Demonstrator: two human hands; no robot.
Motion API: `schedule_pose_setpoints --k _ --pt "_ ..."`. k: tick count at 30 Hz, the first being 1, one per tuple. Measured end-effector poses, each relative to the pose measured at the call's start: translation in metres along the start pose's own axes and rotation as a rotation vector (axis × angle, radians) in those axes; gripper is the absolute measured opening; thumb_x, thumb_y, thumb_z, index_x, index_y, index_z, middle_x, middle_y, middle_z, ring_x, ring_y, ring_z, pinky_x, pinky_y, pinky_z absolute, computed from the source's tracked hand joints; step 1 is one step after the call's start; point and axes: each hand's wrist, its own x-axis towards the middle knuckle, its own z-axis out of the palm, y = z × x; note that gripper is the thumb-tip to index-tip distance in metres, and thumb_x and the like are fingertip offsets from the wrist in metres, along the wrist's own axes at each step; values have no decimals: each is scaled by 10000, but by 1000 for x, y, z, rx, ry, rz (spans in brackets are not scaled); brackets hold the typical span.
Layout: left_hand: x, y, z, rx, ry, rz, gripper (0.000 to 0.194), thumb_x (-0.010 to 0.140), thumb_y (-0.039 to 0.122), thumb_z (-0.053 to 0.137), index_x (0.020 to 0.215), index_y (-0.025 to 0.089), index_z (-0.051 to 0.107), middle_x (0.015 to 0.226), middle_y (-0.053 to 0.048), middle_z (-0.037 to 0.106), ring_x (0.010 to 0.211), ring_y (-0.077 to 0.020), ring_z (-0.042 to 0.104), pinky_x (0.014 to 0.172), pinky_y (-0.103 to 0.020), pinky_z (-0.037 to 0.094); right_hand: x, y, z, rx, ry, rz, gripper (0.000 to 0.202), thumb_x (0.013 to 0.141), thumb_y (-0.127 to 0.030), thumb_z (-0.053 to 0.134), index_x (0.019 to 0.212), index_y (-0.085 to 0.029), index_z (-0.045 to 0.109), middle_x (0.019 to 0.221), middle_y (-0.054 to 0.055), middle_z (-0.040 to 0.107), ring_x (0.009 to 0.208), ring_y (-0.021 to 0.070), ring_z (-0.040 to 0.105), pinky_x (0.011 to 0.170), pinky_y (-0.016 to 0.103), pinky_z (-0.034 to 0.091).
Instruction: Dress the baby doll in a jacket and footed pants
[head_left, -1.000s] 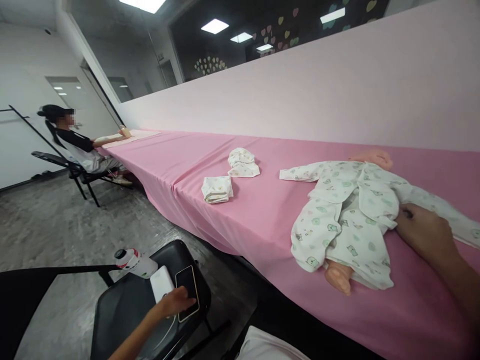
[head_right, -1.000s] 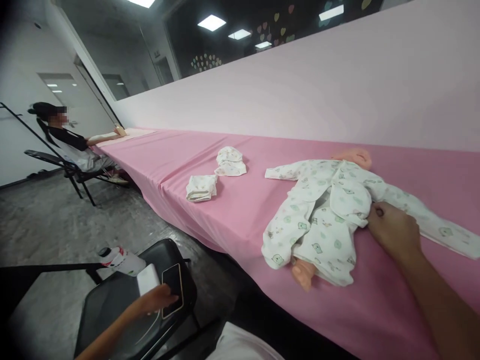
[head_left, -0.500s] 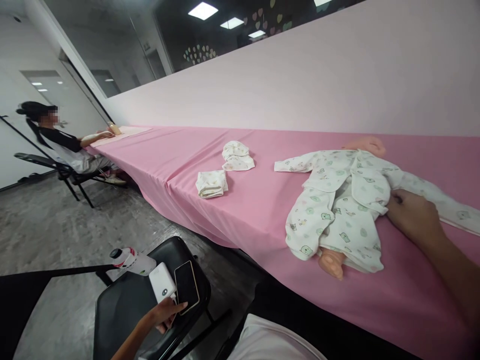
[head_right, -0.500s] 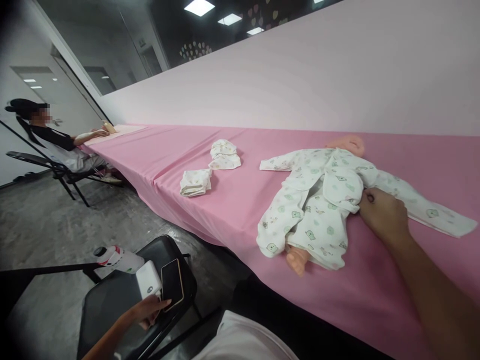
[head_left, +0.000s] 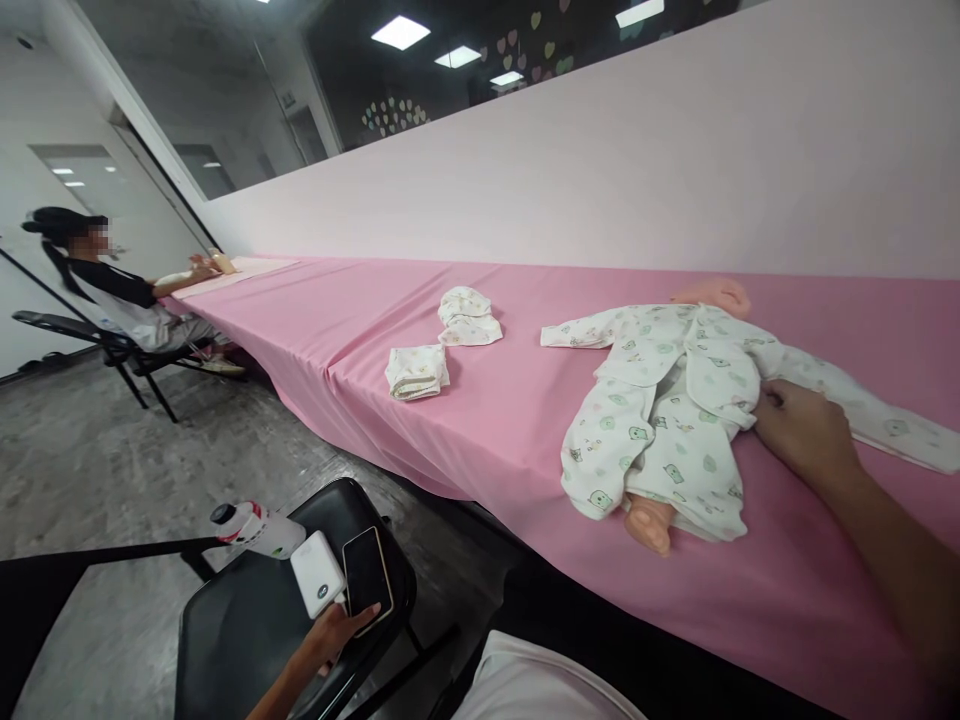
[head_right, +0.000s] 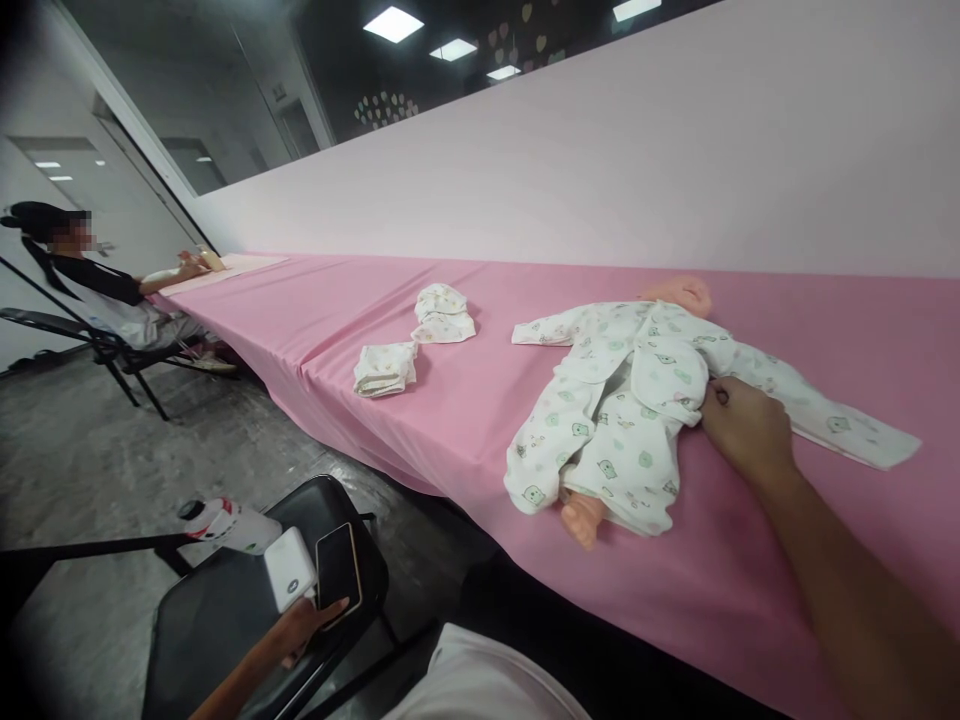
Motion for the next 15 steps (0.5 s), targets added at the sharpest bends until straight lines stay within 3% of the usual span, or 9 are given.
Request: schedule_pose_setpoints --k 7,11,15 --pt "5 -6 1 -8 -14 20 636 648 811 497 472 214 365 420 -29 430 428 -217 540 354 -283 386 -1 -2 -2 -13 -22 19 264 759 -426 389 793 -228 560 879 102 663 753 246 508 635 315 349" --pt "5 -6 -2 -30 -43 16 635 602 830 540 554 203 450 452 -11 446 422 -186 508 356 -265 368 -1 0 -1 -16 -22 11 255 752 -426 385 760 -228 545 855 99 657 742 242 500 628 314 338" --pt "6 -6 -7 -108 -104 -32 654 575 850 551 564 211 415 419 30 354 383 -131 398 345 -236 319 0 2 -1 -7 -14 10 258 748 -438 390 742 -229 541 841 98 655 736 242 500 617 312 328"
